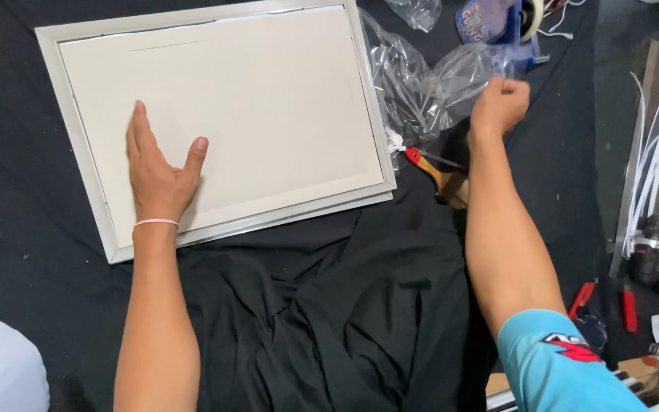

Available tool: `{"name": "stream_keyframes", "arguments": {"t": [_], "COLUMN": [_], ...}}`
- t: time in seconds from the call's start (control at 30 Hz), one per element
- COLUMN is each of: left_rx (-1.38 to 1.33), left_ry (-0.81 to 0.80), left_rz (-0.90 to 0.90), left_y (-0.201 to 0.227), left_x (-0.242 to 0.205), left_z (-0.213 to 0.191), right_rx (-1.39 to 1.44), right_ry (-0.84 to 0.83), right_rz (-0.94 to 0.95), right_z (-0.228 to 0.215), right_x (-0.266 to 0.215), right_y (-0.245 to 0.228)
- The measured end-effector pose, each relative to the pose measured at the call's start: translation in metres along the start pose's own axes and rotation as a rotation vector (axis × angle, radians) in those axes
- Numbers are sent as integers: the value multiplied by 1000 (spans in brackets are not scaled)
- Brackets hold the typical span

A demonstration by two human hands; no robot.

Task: The person places a white sheet into a frame, smooths it down, and secures it with small clips. They then place a backing board and a plastic sheet over the frame, followed by a cardboard back panel. Finally, they lift the frame to inspect the back.

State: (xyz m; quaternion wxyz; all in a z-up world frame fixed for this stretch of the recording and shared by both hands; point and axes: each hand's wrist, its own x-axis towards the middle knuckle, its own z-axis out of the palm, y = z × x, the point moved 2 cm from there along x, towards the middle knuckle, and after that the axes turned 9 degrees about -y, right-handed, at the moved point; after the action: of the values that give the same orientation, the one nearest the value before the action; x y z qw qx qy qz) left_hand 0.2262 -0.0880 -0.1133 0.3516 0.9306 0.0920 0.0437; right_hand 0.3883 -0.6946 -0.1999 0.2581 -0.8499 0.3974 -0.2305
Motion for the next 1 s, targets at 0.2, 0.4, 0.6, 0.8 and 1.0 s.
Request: {"name": "stream_keyframes", "arguments": {"t": [0.2,0.4,0.6,0.8,1.0], "left_rx": [-829,-1466,-983,-1042,-1707], "left_ry": [-396,-590,-115,-1,-83], "left_rz": [36,-222,-379,-516,-469], "left_y": [42,74,26,14,27], "left_x": [-5,-15,2,5,4], "left_z": [14,6,-41,-63,-51], "right_rx": [557,489,405,-377,-1045], "right_ry": [-464,-1678,-1284,-1222,-1443], "right_rz": [-849,-1292,-1136,-596,-783], "right_z": [-99,-148,-140,-126,-110], "right_x": [-194,-346,-268,-204,-295], "right_y": [-218,-242,-248,-217,-125]}}
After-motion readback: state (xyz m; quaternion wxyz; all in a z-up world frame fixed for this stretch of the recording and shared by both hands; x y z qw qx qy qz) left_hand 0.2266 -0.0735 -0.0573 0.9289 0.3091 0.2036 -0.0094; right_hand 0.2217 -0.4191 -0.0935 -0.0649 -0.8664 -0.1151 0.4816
